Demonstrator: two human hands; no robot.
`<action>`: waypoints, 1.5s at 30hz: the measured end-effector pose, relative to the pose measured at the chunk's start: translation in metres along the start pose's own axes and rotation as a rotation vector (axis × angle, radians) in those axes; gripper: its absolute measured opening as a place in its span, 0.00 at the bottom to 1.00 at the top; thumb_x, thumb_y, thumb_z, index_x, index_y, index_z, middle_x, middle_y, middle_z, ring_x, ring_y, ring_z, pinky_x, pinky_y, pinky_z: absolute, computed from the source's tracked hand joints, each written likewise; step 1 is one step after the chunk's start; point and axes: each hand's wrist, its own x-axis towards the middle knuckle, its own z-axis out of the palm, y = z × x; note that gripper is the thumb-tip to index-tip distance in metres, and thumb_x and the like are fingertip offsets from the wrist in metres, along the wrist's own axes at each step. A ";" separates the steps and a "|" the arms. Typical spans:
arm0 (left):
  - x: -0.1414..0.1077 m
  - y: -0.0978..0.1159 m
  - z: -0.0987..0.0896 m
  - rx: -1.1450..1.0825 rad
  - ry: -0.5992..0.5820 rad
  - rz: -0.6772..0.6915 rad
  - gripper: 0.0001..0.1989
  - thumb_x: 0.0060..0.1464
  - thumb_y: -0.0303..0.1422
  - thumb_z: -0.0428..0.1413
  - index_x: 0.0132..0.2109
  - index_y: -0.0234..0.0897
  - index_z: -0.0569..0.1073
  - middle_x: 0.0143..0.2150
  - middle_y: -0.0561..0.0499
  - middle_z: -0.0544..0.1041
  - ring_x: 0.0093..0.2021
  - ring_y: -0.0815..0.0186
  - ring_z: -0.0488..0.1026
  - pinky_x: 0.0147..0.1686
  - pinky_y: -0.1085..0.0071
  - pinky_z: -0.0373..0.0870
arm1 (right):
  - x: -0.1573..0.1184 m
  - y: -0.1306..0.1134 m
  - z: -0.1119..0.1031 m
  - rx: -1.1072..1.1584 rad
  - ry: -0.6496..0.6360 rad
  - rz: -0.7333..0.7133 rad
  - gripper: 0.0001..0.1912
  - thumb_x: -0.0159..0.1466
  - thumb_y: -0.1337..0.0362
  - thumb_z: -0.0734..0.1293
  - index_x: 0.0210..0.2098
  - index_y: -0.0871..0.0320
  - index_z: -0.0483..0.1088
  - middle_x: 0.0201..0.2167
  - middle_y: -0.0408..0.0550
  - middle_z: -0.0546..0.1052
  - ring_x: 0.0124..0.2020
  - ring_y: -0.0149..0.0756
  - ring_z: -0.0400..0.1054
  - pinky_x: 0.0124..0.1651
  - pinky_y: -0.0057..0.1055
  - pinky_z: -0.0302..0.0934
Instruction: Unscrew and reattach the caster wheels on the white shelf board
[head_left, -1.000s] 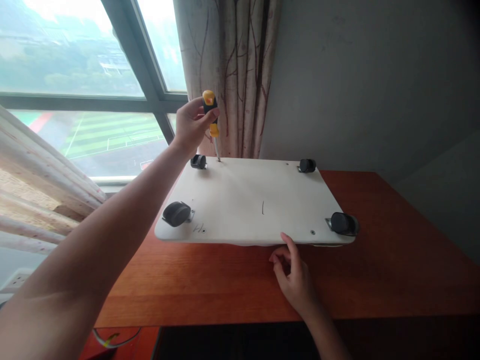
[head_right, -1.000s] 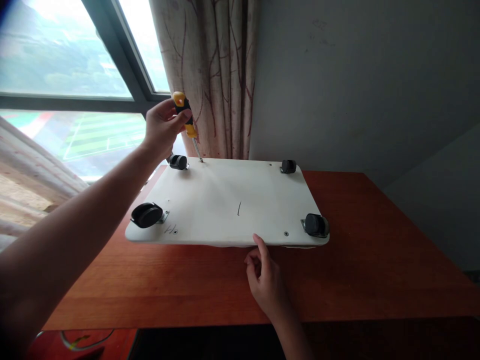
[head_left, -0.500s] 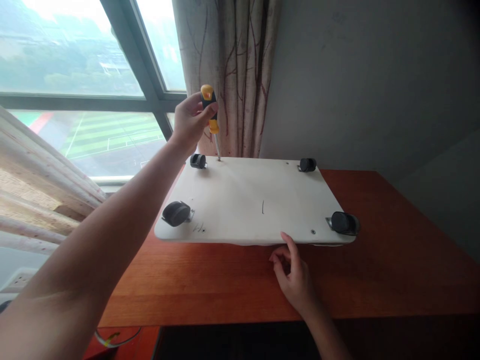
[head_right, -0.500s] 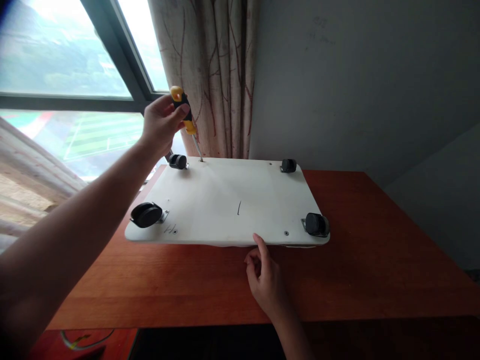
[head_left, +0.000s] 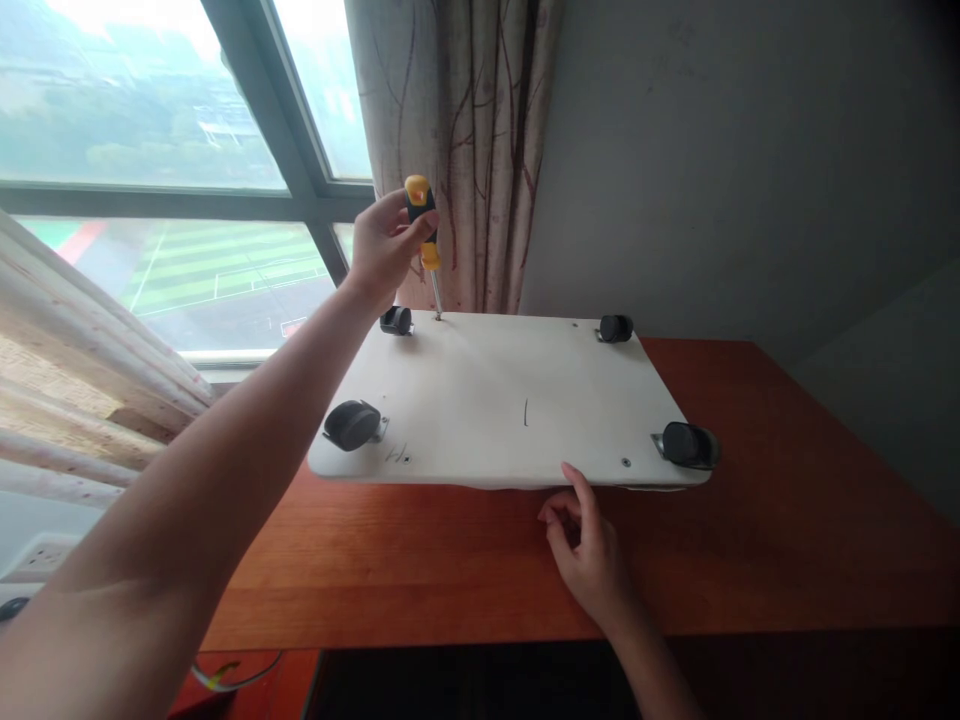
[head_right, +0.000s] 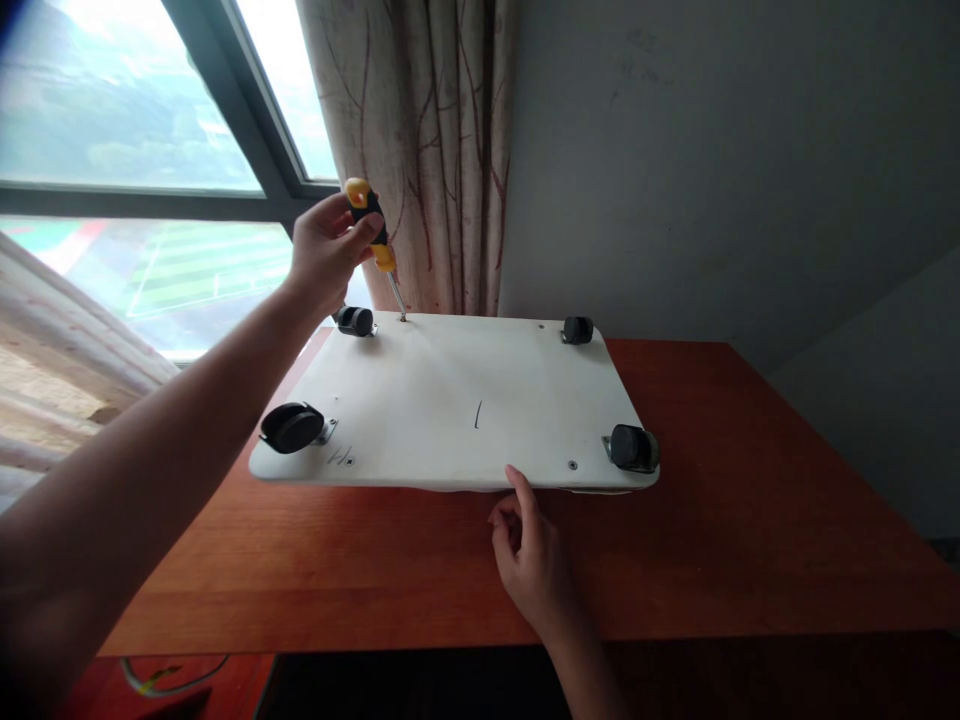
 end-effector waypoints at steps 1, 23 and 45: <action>0.001 0.000 -0.001 0.007 -0.004 0.003 0.31 0.34 0.59 0.71 0.42 0.47 0.78 0.31 0.58 0.75 0.35 0.69 0.67 0.36 0.62 0.71 | 0.000 0.001 0.000 -0.001 0.001 -0.001 0.31 0.70 0.67 0.59 0.71 0.56 0.49 0.33 0.44 0.77 0.32 0.31 0.74 0.36 0.27 0.72; 0.006 -0.009 -0.014 0.109 -0.014 -0.012 0.28 0.46 0.56 0.66 0.50 0.49 0.75 0.38 0.55 0.77 0.41 0.61 0.73 0.43 0.52 0.70 | 0.000 0.002 0.001 0.017 -0.010 -0.004 0.33 0.70 0.68 0.59 0.72 0.54 0.47 0.33 0.44 0.76 0.32 0.30 0.74 0.36 0.26 0.71; 0.019 -0.012 -0.005 0.079 -0.132 -0.221 0.31 0.54 0.65 0.49 0.52 0.47 0.59 0.50 0.47 0.76 0.56 0.47 0.73 0.50 0.48 0.65 | -0.001 0.000 0.000 0.042 -0.013 0.028 0.33 0.70 0.69 0.60 0.71 0.52 0.47 0.34 0.43 0.76 0.33 0.29 0.74 0.37 0.25 0.70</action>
